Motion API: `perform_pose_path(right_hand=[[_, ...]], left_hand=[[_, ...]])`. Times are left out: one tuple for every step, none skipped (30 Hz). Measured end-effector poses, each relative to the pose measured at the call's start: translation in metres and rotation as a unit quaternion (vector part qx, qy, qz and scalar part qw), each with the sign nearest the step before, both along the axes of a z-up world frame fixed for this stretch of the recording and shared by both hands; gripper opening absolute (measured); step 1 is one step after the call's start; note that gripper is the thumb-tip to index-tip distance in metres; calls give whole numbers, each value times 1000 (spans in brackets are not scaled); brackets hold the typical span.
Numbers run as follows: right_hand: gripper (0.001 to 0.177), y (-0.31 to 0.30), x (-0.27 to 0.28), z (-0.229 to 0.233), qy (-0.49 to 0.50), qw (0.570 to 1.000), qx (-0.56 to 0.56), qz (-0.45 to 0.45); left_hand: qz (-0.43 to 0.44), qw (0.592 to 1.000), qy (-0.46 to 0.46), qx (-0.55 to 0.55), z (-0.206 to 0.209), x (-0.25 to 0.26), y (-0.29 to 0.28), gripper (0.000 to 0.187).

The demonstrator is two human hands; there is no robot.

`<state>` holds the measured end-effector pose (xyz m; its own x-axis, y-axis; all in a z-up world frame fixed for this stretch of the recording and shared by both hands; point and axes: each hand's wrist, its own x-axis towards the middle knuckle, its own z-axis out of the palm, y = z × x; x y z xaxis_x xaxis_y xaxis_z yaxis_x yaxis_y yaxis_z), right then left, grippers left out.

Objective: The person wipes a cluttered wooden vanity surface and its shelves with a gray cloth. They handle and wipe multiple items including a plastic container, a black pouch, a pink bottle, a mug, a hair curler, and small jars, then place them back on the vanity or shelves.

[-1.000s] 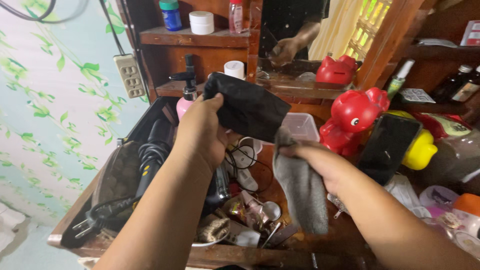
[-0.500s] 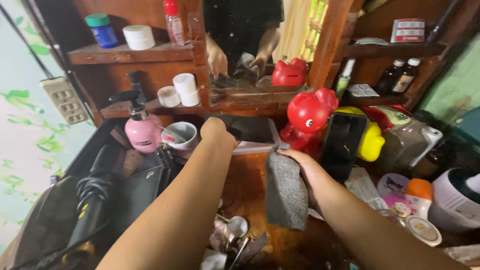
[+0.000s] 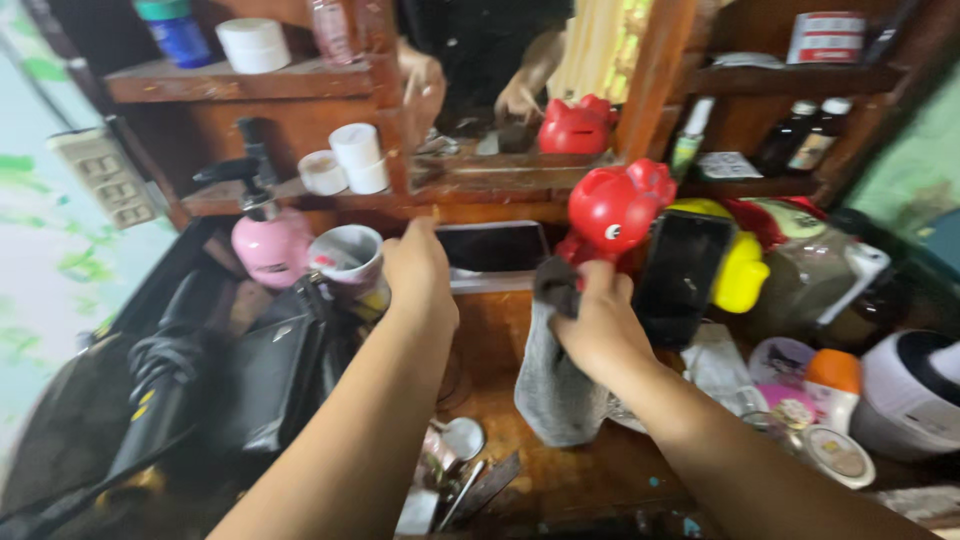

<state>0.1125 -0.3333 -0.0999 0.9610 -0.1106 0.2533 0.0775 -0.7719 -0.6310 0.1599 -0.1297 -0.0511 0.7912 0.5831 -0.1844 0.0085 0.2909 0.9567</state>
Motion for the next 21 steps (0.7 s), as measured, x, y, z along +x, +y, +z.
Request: perform_pose_path(right_hand=[[62, 6, -7, 0, 55, 996, -73, 19], [61, 12, -12, 0, 109, 982, -146, 39], [59, 22, -14, -2, 137, 972, -180, 62], [56, 34, -17, -7, 163, 960, -213, 86], [55, 42, -19, -11, 189, 944, -246, 109], [62, 48, -23, -14, 192, 939, -246, 143], [69, 53, -28, -16, 195, 933, -247, 174], [77, 58, -32, -17, 199, 926, -247, 205], [67, 61, -35, -15, 220, 915, -216, 259], [57, 64, -37, -13, 238, 901, -185, 312], [49, 67, -40, -11, 255, 882, -153, 365], [47, 66, -42, -7, 277, 890, -51, 360], [45, 58, -45, -1, 297, 886, 51, 351], [43, 50, -46, 5, 315, 873, 153, 339], [42, 42, -45, 12, 311, 864, 236, 319], [42, 34, -44, 18, 304, 848, 318, 296], [41, 27, -42, 24, 281, 872, 291, 275], [41, 20, -39, 30, 258, 894, 264, 253], [40, 16, -38, 33, 234, 915, 234, 232], [40, 14, -40, 32, 224, 929, 194, 221], [40, 13, -41, 31, 214, 941, 153, 212]], left_hand=[[-36, 998, -41, -8, 0, -14, 3, 42], [-73, 994, -82, -15, 2, -26, 8, 39], [-87, 994, -63, -11, 6, -36, 15, 36], [-101, 994, -44, -7, 9, -46, 22, 34], [-115, 993, -25, -4, 12, -55, 29, 31], [-114, 992, -59, 13, 14, -64, 35, 31], [-116, 989, -92, 30, 16, -73, 41, 30], [-117, 984, -125, 47, 19, -80, 47, 30], [-122, 985, -111, 42, 21, -87, 51, 29], [-128, 987, -96, 36, 24, -96, 56, 28], [-132, 988, -81, 30, 26, -104, 60, 26], [-138, 984, -92, 59, 29, -112, 64, 28], [-143, 980, -103, 88, 31, -119, 68, 30], [-147, 976, -114, 116, 32, -127, 73, 32], [-139, 976, -116, 122, 34, -132, 77, 31], [-131, 976, -119, 129, 36, -137, 83, 31], [-125, 975, -123, 134, 37, -141, 87, 31], [-128, 972, -130, 148, 37, -145, 91, 31], [-129, 969, -139, 161, 37, -149, 97, 31], [-130, 965, -147, 174, 36, -153, 101, 31], [-124, 967, -169, 148, 34, -156, 105, 27]])
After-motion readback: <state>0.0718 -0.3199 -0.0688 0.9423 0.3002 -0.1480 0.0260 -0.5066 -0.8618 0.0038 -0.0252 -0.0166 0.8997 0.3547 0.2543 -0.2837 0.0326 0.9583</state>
